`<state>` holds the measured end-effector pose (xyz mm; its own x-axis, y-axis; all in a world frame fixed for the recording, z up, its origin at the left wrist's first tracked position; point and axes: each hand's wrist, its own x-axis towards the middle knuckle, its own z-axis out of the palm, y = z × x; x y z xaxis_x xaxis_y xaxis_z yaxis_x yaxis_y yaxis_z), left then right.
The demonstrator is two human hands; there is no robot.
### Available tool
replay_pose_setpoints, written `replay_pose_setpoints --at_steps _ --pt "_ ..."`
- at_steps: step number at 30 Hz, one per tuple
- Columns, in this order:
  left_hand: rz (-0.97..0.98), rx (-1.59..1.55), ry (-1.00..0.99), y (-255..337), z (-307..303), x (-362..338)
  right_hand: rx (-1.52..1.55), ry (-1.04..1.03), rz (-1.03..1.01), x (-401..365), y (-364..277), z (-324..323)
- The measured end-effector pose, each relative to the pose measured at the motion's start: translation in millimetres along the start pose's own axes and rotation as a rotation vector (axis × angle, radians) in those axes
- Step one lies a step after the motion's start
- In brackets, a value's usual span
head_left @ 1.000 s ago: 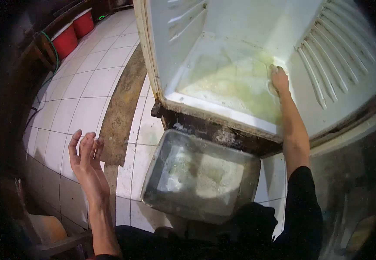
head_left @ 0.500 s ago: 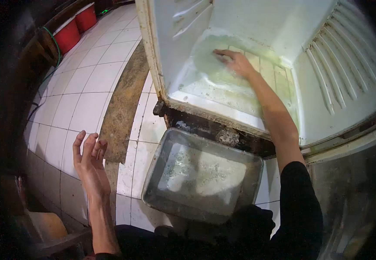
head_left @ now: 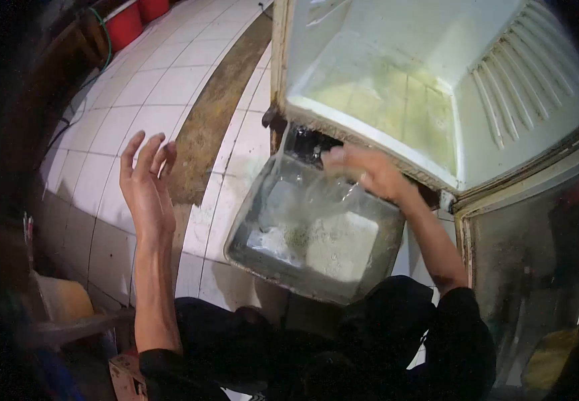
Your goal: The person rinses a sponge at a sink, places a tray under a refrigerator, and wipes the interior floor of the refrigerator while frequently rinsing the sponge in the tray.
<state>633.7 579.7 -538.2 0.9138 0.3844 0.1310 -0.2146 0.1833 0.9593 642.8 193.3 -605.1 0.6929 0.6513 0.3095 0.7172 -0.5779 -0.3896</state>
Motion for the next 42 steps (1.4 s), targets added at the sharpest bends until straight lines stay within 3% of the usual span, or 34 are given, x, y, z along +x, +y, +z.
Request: replay_pose_setpoints --at_steps 3,6,8,10,13,15,17,18,20,23,26,28,34,35,37,40,42 --pt "0.022 -0.018 -0.059 2.6 -9.4 1.0 0.198 -0.174 0.063 -49.0 -14.1 84.9" --pt "0.024 0.025 -0.033 1.5 -12.6 1.3 0.174 -0.214 0.107 -84.6 -20.6 143.3" --pt "0.04 0.032 -0.027 1.8 -12.9 0.5 -0.019 -0.366 0.436 -86.7 -33.9 152.1" --pt "0.05 0.043 -0.026 1.1 -12.8 0.8 0.002 -0.32 0.471 -90.0 -38.1 158.2" --pt "0.084 0.055 -0.025 -0.3 -9.9 4.5 -0.025 -0.465 0.576 -89.5 -34.3 155.8" --pt "0.058 0.042 -0.017 -4.3 -5.6 6.1 0.039 -0.121 0.373 -94.5 -23.0 145.5" --pt "0.049 0.047 -0.025 -3.8 -1.0 5.5 0.167 0.241 0.247 -67.9 -23.5 75.9" --pt "0.041 0.05 -0.031 -4.7 2.4 4.6 -0.015 0.234 0.764 -39.9 -46.2 27.4" --pt "0.068 0.075 -0.05 -11.4 5.6 7.3 -0.296 0.713 0.708 -39.2 -12.1 -16.1" --pt "0.023 0.089 -0.05 -20.7 8.1 12.3 -0.376 0.715 0.769 -35.4 42.4 -111.7" --pt "0.004 0.103 -0.084 -29.9 7.8 16.6 -0.272 0.692 0.981 -57.0 120.5 -147.9" --pt "0.033 0.036 -0.05 -31.9 13.5 15.2 -0.595 0.555 1.032 -93.3 209.7 -137.9" --pt "-0.025 0.101 -0.044 -39.4 15.3 18.3 -0.375 0.341 0.65 -39.5 265.4 -114.8" --pt "-0.041 0.11 -0.042 -42.2 18.4 19.0 -0.379 0.296 0.623 -17.4 253.7 -105.5" --pt "-0.078 0.124 -0.07 -49.0 21.4 21.2 -0.104 0.209 0.355 13.2 207.7 -97.2" --pt "-0.115 0.134 -0.088 -49.8 22.9 22.2 0.104 0.116 0.493 23.3 155.0 -78.6" --pt "-0.114 0.124 -0.078 -47.5 23.4 20.5 0.231 0.061 0.388 11.2 128.9 -71.3"
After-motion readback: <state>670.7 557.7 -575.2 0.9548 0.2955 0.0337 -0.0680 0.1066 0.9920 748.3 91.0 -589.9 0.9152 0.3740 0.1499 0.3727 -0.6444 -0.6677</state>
